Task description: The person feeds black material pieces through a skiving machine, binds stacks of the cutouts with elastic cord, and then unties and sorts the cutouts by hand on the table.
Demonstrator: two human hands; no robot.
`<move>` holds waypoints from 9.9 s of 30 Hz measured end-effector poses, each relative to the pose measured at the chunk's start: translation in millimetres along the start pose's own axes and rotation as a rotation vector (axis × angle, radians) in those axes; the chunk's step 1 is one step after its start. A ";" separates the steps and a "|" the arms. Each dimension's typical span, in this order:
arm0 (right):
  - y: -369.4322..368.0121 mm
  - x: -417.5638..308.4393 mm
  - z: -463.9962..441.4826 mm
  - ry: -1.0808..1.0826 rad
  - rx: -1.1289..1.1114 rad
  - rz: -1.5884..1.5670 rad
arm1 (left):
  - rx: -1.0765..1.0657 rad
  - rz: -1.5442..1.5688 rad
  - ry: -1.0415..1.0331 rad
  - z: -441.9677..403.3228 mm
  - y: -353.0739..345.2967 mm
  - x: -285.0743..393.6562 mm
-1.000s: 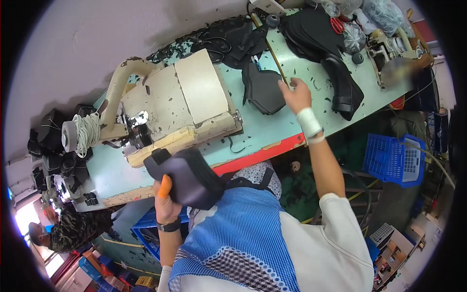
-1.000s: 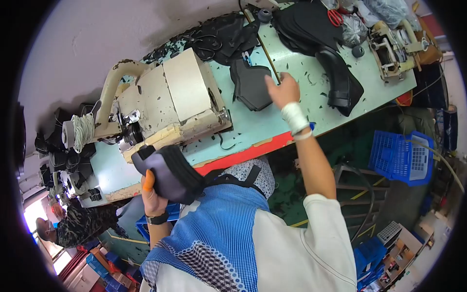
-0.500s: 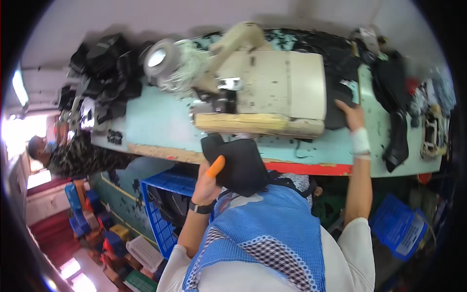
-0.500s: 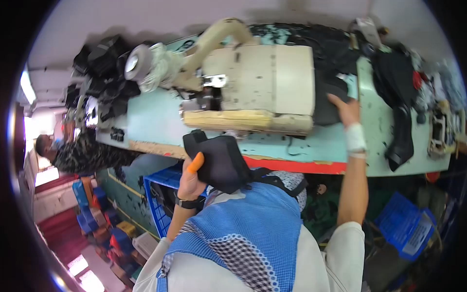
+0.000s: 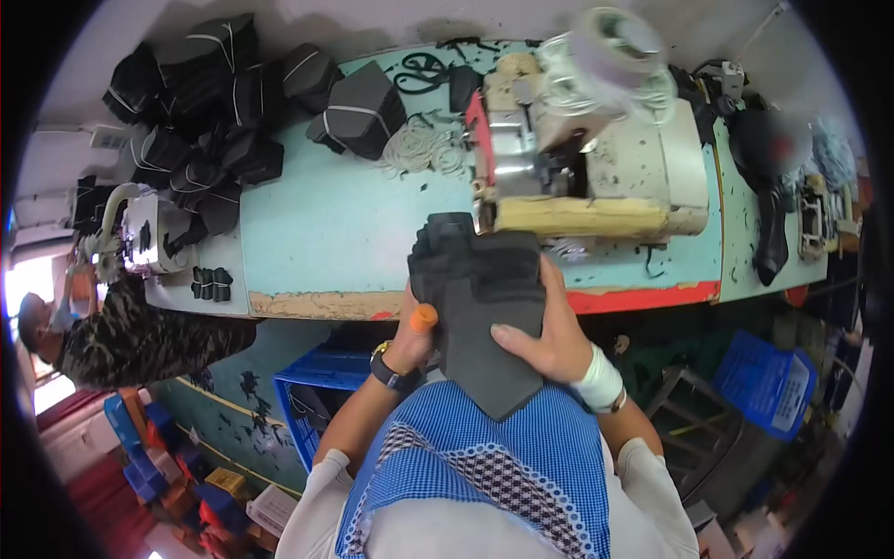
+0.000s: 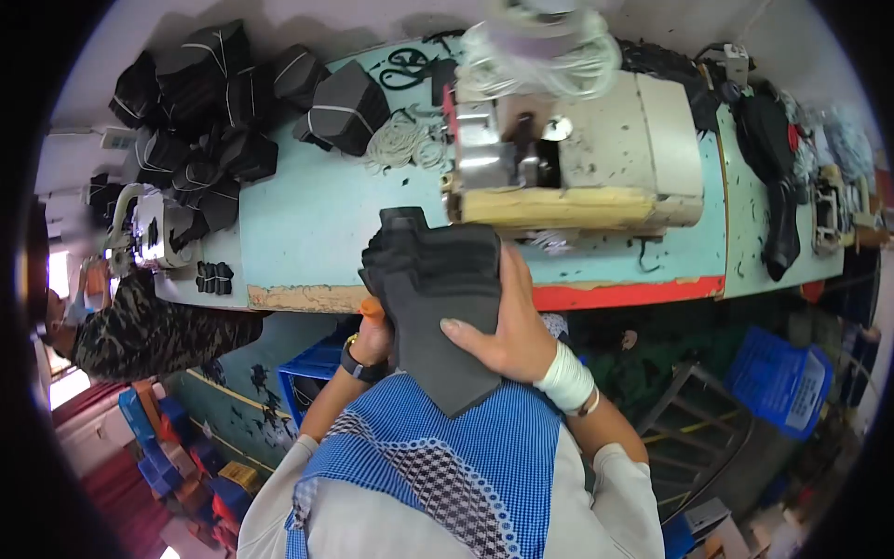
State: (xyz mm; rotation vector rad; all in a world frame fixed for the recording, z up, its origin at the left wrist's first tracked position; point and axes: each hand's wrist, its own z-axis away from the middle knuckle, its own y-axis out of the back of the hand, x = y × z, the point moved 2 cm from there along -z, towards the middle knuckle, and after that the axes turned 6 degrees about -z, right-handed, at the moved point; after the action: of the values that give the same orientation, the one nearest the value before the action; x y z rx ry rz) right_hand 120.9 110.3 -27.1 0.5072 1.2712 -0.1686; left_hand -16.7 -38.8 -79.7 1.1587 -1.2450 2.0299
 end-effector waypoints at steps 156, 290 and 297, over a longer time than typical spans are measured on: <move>-181.8 -201.3 -96.2 0.651 0.347 0.385 | 0.261 -1.333 -0.364 32.9 168.0 180.0; -282.3 -195.4 -92.3 0.269 -1.015 -0.139 | 0.721 -0.173 0.126 299.0 99.2 118.9; -284.2 -163.3 -82.1 -0.051 -1.188 -0.324 | 0.790 -0.233 0.197 281.0 95.2 128.5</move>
State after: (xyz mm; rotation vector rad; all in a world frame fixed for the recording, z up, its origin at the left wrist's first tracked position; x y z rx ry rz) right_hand -111.6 -127.4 33.3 -0.7180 1.1727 0.3055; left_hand -40.3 -334.8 48.2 1.2974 -0.1673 2.4352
